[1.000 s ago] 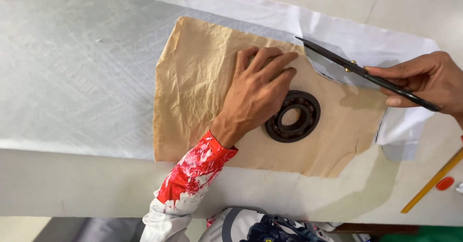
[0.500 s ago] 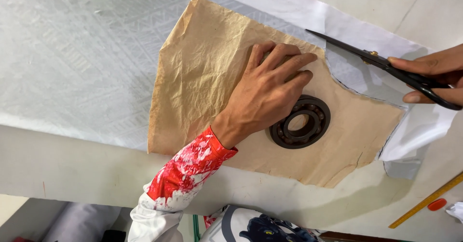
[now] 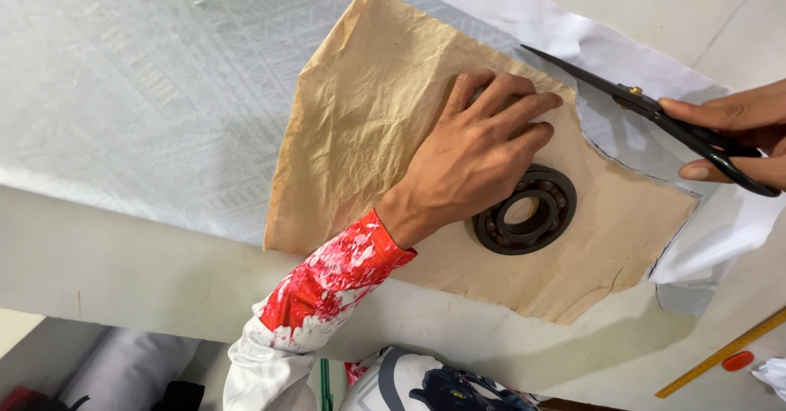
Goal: Laying out fabric on a table, placing a pattern, marking the outline, and cutting it with scissors.
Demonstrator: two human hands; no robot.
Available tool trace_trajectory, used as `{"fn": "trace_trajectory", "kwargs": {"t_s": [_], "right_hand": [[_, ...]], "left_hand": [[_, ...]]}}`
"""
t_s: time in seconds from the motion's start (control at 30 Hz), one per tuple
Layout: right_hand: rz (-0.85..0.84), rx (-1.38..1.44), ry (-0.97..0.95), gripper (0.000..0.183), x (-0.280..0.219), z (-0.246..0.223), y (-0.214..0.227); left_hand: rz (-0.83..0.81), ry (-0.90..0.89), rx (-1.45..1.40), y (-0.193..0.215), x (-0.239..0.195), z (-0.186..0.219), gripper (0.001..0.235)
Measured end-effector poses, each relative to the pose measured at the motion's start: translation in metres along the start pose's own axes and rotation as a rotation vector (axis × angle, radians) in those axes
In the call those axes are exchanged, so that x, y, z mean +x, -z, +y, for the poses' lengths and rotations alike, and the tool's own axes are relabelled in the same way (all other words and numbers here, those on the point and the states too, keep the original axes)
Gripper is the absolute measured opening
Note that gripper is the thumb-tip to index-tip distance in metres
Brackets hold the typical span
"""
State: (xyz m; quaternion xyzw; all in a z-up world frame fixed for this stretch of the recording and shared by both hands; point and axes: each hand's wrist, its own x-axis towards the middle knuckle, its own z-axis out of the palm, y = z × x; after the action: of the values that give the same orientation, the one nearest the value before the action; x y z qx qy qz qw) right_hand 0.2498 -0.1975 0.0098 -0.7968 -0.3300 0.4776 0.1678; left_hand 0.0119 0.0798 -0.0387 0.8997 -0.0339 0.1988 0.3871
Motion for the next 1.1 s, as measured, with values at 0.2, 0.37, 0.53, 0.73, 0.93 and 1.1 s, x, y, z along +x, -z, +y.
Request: {"fn": "trace_trajectory", "kwargs": {"t_s": [0.2,0.37,0.53,0.73,0.93,1.1], "right_hand": [[-0.023,0.087,0.026,0.092,-0.004,0.0,-0.001],[0.054,0.149,0.073,0.084,0.006,-0.031,-0.011],[0.069,0.102,0.128,0.078,0.012,-0.045,-0.016],[0.059,0.158,0.08,0.077,0.014,-0.07,-0.013],[0.088,0.143,0.101,0.074,0.026,-0.082,-0.023],[0.11,0.078,0.031,0.071,0.027,-0.088,-0.023]], "left_hand": [[0.029,-0.001,0.022,-0.001,-0.001,0.001,0.01],[0.021,-0.001,0.042,-0.003,-0.003,0.0,0.01],[0.017,-0.004,0.03,-0.001,-0.003,-0.001,0.011],[0.025,-0.002,0.031,-0.002,-0.002,0.0,0.011],[0.059,-0.008,0.018,-0.002,-0.002,-0.001,0.011],[0.06,-0.009,0.033,-0.001,-0.003,-0.002,0.013]]}}
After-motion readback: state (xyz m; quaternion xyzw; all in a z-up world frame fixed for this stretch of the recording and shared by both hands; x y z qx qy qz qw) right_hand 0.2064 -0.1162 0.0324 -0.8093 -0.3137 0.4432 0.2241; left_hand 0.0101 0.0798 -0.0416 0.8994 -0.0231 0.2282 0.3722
